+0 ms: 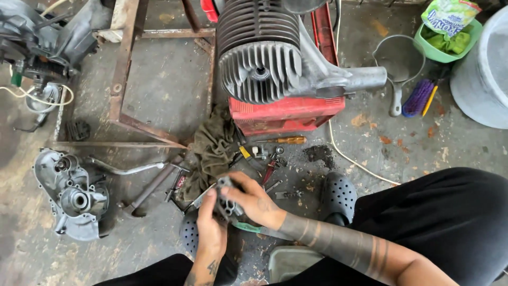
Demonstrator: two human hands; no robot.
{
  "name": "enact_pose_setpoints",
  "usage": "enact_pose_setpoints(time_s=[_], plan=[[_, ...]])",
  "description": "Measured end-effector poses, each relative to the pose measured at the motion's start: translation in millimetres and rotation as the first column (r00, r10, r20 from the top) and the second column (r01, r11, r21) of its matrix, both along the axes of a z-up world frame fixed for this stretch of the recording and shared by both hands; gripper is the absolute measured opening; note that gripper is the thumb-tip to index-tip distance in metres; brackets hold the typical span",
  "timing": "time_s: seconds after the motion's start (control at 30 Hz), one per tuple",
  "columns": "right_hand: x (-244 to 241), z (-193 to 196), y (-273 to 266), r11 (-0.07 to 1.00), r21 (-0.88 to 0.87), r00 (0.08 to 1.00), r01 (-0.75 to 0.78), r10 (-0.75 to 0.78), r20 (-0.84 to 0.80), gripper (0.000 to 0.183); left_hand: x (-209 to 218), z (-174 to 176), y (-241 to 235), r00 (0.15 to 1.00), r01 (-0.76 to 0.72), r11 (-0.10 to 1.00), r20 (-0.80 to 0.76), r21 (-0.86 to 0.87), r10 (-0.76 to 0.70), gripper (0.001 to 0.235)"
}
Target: Disassembling and inspecting a motorcycle carburetor using a screwdriver
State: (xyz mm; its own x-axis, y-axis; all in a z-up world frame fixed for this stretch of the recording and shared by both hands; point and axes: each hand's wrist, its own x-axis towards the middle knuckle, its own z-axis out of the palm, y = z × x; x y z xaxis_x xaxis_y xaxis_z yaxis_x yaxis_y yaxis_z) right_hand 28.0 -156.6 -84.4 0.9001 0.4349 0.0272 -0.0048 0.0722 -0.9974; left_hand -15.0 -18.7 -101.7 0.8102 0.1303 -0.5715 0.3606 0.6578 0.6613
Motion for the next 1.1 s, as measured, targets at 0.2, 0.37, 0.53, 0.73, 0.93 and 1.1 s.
enact_pose_setpoints(time_s=[0.2,0.37,0.53,0.73,0.93,1.1], plan=[[-4.1,-103.5,0.5,0.853,-0.002,0.625,0.521,-0.384,-0.68,0.036,3.8,-6.5,-12.8,0.954,0.228,0.922,-0.262,0.313,-0.147,0.043],[-2.5,-127.4,-9.7,0.827,0.052,0.26,0.56,-0.116,-0.959,0.035,-2.3,-37.4,-16.3,0.948,0.314,0.837,-0.198,0.448,-0.25,0.058],[18.8,-96.6,-17.5,0.835,0.091,0.362,0.543,-0.135,-0.922,0.036,2.9,-30.9,-16.4,0.961,0.269,0.826,-0.087,0.496,-0.261,0.059],[39.7,-61.2,-25.4,0.828,0.319,0.673,0.461,-0.092,-0.734,0.031,13.2,-21.1,-14.8,0.985,0.129,0.939,0.068,0.319,-0.159,0.07],[41.3,-31.3,-31.8,0.895,0.388,0.887,0.219,-0.018,-0.461,0.035,14.3,0.8,-20.8,0.978,0.136,0.918,0.1,0.373,-0.186,0.074],[45.5,-22.5,-34.5,0.917,0.384,0.911,0.109,0.062,-0.407,0.035,8.8,4.0,-17.4,0.961,0.074,0.914,0.217,0.398,-0.173,0.071]])
